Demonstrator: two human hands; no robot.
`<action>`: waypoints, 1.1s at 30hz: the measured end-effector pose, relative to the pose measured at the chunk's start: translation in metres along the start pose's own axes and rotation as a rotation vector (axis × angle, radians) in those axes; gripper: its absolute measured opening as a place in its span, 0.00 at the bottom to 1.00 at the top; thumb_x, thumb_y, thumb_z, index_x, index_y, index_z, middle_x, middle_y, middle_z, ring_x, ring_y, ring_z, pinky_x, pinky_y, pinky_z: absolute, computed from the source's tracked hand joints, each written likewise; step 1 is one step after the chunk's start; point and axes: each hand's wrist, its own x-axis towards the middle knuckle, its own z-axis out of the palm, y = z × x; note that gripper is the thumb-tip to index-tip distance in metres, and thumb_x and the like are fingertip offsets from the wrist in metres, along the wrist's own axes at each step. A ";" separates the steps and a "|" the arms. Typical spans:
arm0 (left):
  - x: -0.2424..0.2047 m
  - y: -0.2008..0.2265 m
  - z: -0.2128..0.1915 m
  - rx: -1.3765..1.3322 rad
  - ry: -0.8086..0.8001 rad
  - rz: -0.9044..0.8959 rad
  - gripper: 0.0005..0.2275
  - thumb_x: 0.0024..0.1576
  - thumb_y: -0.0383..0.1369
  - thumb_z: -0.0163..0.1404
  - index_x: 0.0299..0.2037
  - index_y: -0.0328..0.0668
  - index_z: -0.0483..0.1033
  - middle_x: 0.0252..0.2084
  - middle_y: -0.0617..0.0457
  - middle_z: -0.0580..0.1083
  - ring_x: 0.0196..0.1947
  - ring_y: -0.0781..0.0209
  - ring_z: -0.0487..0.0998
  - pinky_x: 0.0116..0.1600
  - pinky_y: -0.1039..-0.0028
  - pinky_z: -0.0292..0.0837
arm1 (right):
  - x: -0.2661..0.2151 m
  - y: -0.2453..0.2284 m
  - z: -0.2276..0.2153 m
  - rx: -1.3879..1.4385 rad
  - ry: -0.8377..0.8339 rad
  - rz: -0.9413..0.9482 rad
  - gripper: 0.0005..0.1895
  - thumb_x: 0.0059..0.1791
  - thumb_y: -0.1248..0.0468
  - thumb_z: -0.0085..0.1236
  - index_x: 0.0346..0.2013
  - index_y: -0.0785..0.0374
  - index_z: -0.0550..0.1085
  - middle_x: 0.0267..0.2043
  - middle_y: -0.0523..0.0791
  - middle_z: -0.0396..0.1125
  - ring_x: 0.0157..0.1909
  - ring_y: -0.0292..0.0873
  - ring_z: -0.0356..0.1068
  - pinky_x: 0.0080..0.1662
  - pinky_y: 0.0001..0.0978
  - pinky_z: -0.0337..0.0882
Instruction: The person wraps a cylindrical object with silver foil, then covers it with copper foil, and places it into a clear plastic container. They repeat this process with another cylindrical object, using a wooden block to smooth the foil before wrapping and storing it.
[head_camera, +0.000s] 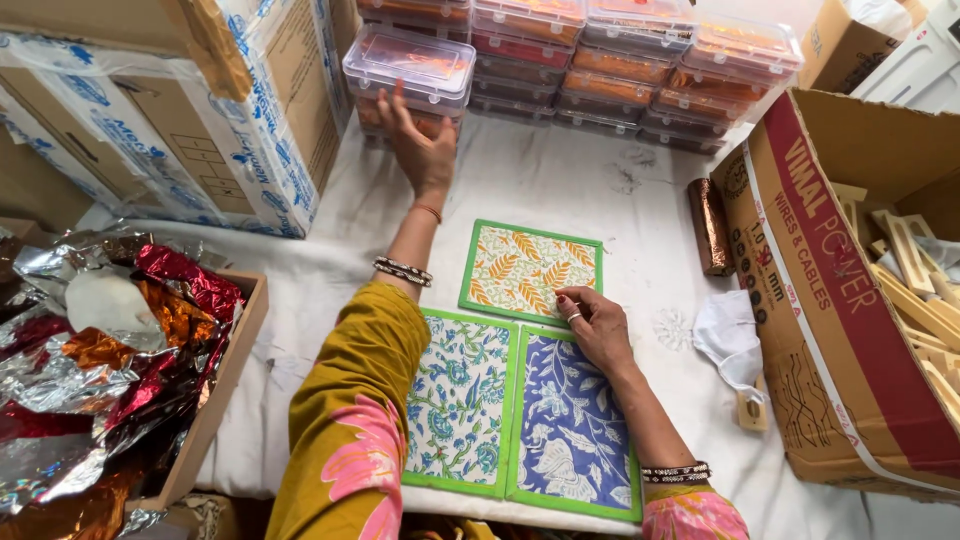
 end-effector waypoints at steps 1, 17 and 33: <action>-0.010 0.006 0.002 0.210 -0.065 0.014 0.42 0.49 0.29 0.66 0.74 0.47 0.54 0.76 0.38 0.49 0.76 0.38 0.52 0.76 0.55 0.57 | -0.001 0.000 0.000 -0.002 0.000 -0.001 0.14 0.52 0.57 0.57 0.49 0.57 0.80 0.36 0.43 0.78 0.36 0.35 0.76 0.38 0.28 0.76; -0.001 -0.010 0.032 0.489 -0.430 0.010 0.45 0.50 0.35 0.63 0.75 0.51 0.44 0.77 0.38 0.46 0.76 0.41 0.49 0.79 0.62 0.42 | 0.001 -0.001 0.001 0.001 0.011 -0.014 0.13 0.52 0.57 0.57 0.48 0.58 0.80 0.36 0.44 0.78 0.35 0.34 0.76 0.38 0.27 0.76; -0.165 0.122 -0.089 0.695 -1.675 0.381 0.41 0.59 0.64 0.36 0.75 0.44 0.46 0.78 0.39 0.42 0.78 0.47 0.38 0.73 0.37 0.29 | 0.005 0.018 0.001 0.017 0.014 -0.076 0.11 0.54 0.60 0.57 0.46 0.62 0.80 0.34 0.44 0.77 0.34 0.33 0.74 0.38 0.27 0.74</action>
